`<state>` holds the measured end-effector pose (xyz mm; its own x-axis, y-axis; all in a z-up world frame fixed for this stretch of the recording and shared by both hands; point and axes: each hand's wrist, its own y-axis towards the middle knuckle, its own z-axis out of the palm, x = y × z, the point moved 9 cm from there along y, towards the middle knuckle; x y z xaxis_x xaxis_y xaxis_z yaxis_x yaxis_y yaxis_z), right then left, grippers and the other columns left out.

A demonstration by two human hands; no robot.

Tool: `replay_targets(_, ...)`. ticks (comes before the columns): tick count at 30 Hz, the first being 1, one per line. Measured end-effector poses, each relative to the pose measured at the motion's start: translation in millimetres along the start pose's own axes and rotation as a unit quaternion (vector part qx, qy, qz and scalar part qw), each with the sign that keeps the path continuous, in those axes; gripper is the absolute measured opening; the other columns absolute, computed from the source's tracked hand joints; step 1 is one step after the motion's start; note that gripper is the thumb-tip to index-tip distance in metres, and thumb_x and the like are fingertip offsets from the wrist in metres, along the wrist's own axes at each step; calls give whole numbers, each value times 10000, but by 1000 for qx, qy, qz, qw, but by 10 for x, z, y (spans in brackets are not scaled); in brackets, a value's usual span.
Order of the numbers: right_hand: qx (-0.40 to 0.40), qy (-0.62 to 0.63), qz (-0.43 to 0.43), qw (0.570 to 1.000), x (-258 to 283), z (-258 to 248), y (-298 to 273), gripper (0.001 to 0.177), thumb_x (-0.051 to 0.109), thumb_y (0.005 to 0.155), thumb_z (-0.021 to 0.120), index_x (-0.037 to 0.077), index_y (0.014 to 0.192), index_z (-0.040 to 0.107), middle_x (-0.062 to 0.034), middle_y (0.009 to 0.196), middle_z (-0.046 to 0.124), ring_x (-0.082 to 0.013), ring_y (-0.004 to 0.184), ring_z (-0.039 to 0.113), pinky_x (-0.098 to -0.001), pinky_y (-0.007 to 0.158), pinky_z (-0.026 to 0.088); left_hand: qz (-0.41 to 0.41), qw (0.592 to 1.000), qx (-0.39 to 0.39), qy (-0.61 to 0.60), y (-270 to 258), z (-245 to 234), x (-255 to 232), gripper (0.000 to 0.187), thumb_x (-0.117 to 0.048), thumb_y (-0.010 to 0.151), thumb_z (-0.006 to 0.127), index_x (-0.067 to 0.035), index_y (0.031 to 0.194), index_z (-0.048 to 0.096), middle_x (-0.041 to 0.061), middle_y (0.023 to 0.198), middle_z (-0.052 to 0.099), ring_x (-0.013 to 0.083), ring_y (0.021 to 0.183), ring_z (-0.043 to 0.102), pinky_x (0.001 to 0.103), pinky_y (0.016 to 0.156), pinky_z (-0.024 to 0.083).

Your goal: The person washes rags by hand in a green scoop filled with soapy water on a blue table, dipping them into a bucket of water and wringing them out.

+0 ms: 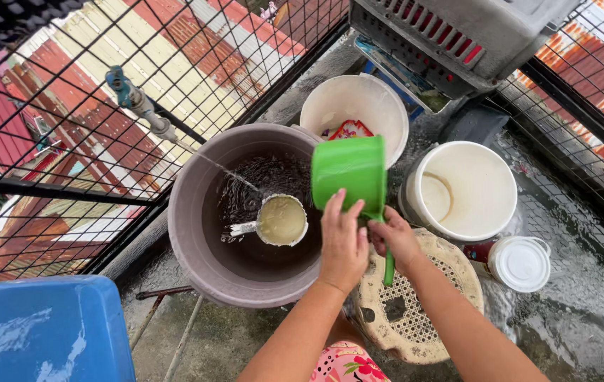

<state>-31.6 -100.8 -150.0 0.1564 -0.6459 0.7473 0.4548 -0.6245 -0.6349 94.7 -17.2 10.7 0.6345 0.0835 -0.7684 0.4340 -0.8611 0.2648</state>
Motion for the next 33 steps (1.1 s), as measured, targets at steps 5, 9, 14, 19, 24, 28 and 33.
replay_targets(5, 55, -462, -173, 868, 119, 983, 18, 609, 82, 829, 669, 90, 1398, 453, -174, 914, 704, -330, 750, 662, -444, 679, 530, -178, 980, -90, 6, -553, -604, 1164, 788, 7, 853, 609, -15, 1539, 222, 290, 1609, 233, 475, 1507, 262, 526, 1236, 242)
replay_targets(9, 77, -611, -225, 755, -395, 1472, 243, 645, 52, 843, 611, 54, 1420, 324, -252, 991, 693, -483, 895, 657, -558, 764, 513, -275, 959, -55, 46, -934, -762, 1823, 855, -24, 870, 625, -61, 1611, 199, 261, 1670, 186, 430, 1515, 251, 492, 1229, 258)
replay_targets(14, 59, -725, -98, 680, -1063, 1632, 727, 518, 48, 895, 592, 21, 1379, 410, -229, 1063, 724, -421, 995, 694, -507, 833, 557, -439, 850, 270, 113, -1503, -521, 2373, 843, -244, 921, 726, -153, 1598, 231, 151, 1706, 94, 336, 1583, 78, 496, 1254, 147)
replay_targets(19, 92, -774, -22, 627, -1517, 1816, 846, 589, 45, 936, 541, -18, 1489, 347, -217, 1136, 715, -374, 1053, 710, -473, 879, 577, -483, 797, 354, 81, -1990, -326, 2668, 1045, -324, 875, 792, -171, 1646, 104, 142, 1713, 43, 314, 1592, 31, 493, 1283, 102)
replay_targets(24, 86, -805, -6, 587, -1802, 1922, 894, 739, 63, 947, 536, -25, 1591, 185, -226, 1185, 686, -354, 1050, 715, -457, 865, 591, -468, 828, 300, 67, -2026, -253, 2919, 1165, -349, 809, 841, -137, 1649, 62, 152, 1717, 13, 315, 1583, 34, 504, 1270, 117)
replay_targets(28, 84, -810, 3, 580, -1947, 1987, 988, 735, 84, 962, 528, -4, 1602, 178, -224, 1199, 683, -351, 1060, 715, -451, 873, 592, -408, 828, 373, 94, -1878, -354, 2802, 1208, -515, 758, 852, -143, 1633, 107, 140, 1716, 9, 319, 1593, -25, 570, 1257, 90)
replay_targets(33, 94, -819, -12, 566, -2163, 1993, 1145, 716, 122, 983, 514, -4, 1603, 181, -236, 1194, 687, -353, 1060, 717, -453, 873, 590, -324, 847, 405, 120, -1836, -363, 2698, 1216, -680, 720, 789, -146, 1621, 170, 123, 1707, 38, 327, 1582, -63, 601, 1242, 75)
